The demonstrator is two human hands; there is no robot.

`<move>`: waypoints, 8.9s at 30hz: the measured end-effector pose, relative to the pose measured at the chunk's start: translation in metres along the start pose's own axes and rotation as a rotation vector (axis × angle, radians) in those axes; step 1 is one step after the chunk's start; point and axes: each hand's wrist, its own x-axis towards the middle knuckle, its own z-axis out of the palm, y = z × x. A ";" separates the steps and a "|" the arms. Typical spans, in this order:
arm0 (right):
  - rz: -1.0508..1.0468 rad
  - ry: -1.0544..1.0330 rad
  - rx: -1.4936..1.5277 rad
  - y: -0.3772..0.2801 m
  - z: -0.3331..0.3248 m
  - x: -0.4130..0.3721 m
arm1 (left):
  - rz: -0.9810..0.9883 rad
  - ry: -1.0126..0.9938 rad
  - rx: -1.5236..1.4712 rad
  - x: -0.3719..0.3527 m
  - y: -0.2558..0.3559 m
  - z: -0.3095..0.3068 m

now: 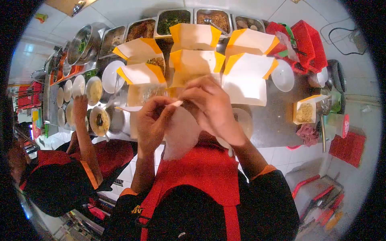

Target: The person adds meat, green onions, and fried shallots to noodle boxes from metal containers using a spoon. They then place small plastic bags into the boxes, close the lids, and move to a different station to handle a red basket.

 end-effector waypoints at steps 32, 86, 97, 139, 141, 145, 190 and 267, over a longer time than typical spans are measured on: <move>0.478 -0.034 0.589 -0.004 -0.018 -0.020 | 0.002 -0.040 -0.101 -0.005 0.009 -0.001; 0.570 -0.123 0.721 -0.001 -0.022 -0.021 | -0.106 -0.118 -0.100 -0.006 0.015 0.001; 0.491 -0.011 0.730 -0.002 -0.039 -0.018 | 0.145 0.416 -0.040 0.008 0.005 -0.033; 0.472 0.256 0.532 0.025 -0.055 -0.022 | 0.111 0.091 -0.122 0.033 -0.006 -0.006; 0.566 0.416 0.410 0.032 -0.082 -0.024 | 0.102 0.374 -0.125 0.035 0.020 -0.022; 0.655 0.759 0.260 0.078 -0.141 -0.036 | 0.139 0.251 -0.152 0.063 0.062 -0.059; 0.660 -0.252 0.231 0.153 0.015 0.104 | 0.015 -0.291 0.830 0.091 -0.017 -0.001; 0.214 -0.404 0.337 0.091 0.012 0.128 | 0.156 0.155 0.187 0.164 -0.008 -0.052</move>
